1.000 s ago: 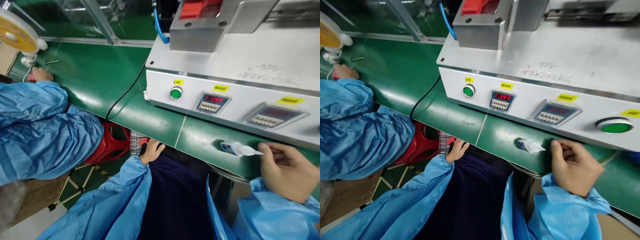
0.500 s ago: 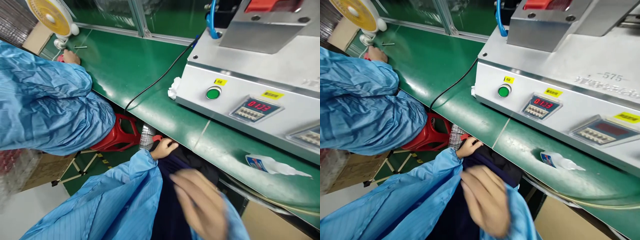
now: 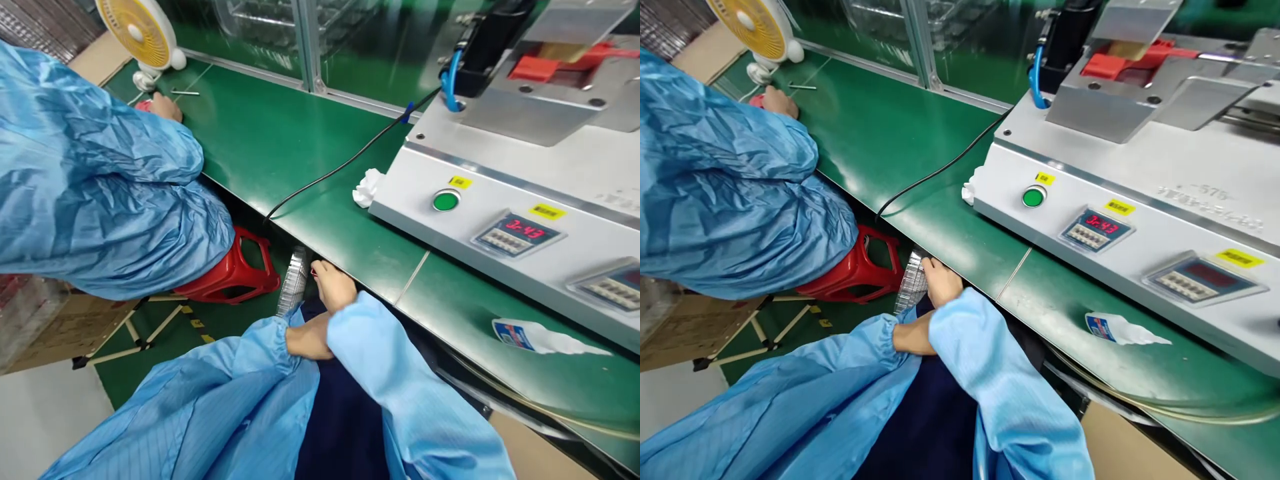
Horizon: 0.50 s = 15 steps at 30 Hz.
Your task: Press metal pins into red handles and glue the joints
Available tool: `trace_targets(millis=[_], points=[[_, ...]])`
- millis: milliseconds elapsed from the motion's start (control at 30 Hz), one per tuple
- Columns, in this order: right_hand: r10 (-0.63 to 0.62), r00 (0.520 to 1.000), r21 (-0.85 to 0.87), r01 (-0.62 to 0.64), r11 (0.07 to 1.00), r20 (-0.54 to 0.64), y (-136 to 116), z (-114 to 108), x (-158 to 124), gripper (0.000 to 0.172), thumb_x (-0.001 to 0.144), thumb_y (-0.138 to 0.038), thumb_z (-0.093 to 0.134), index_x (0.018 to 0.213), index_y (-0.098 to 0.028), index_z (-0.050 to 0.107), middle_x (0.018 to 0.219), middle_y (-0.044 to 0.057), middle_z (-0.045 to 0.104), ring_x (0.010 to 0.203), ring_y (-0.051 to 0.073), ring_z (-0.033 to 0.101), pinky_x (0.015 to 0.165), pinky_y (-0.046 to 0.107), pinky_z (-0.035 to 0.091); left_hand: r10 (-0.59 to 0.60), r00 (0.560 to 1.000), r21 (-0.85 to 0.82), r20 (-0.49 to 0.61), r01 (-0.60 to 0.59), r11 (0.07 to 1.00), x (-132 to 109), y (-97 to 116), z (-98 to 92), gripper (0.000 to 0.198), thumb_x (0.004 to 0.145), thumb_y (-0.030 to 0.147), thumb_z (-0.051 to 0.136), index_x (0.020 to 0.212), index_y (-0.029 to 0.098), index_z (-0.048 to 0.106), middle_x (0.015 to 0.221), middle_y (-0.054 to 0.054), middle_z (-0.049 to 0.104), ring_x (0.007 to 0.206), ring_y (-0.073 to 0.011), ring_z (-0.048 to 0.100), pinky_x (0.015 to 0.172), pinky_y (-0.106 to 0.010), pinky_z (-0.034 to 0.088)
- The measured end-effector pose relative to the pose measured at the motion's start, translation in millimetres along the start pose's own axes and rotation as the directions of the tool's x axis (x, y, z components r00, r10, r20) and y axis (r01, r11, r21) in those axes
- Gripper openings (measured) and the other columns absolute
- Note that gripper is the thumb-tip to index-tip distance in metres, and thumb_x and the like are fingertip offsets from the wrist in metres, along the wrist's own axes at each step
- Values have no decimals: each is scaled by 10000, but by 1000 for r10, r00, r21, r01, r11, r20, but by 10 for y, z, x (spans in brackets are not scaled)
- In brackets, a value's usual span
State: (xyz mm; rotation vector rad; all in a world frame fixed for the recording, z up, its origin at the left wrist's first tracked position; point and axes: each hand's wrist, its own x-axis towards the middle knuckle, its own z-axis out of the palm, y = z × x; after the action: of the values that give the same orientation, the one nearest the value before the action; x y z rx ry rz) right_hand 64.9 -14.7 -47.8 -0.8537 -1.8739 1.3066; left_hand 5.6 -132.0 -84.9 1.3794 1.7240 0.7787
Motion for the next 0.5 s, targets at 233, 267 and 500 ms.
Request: trace_targets(millis=[233, 267, 500], points=[[12, 946, 61, 8, 998, -323, -440, -864, -861, 153, 994, -303, 767, 1088, -251, 658, 1064, 68, 783, 1008, 241, 781, 933, 413, 651, 31, 999, 51, -34, -29, 998, -1, -559, -226, 456, 1091, 460, 545, 1463, 205, 613, 1584, -185, 606, 1518, -333, 543, 1294, -581, 440], [40, 915, 104, 3, 995, -401, -427, -933, -935, 192, 968, -310, 804, 1067, -245, 652, 1029, 65, 780, 975, 239, 785, 894, 403, 655, 9, 999, 42, -47, -7, 999, 69, -620, -233, 467, 1106, 466, 510, 1480, 200, 595, 1584, -189, 604, 1516, -327, 545, 1292, -579, 441], [300, 748, 411, -41, 911, -592, -262, -1026, -1058, 367, 842, -404, 944, 989, -247, 646, 921, -8, 742, 849, 167, 761, 858, 333, 637, 85, 995, -62, 53, -81, 995, 147, -414, -402, 401, 1075, 552, 571, 1169, 217, 770, 1303, -141, 780, 1285, -307, 721, 1173, -511, 563]])
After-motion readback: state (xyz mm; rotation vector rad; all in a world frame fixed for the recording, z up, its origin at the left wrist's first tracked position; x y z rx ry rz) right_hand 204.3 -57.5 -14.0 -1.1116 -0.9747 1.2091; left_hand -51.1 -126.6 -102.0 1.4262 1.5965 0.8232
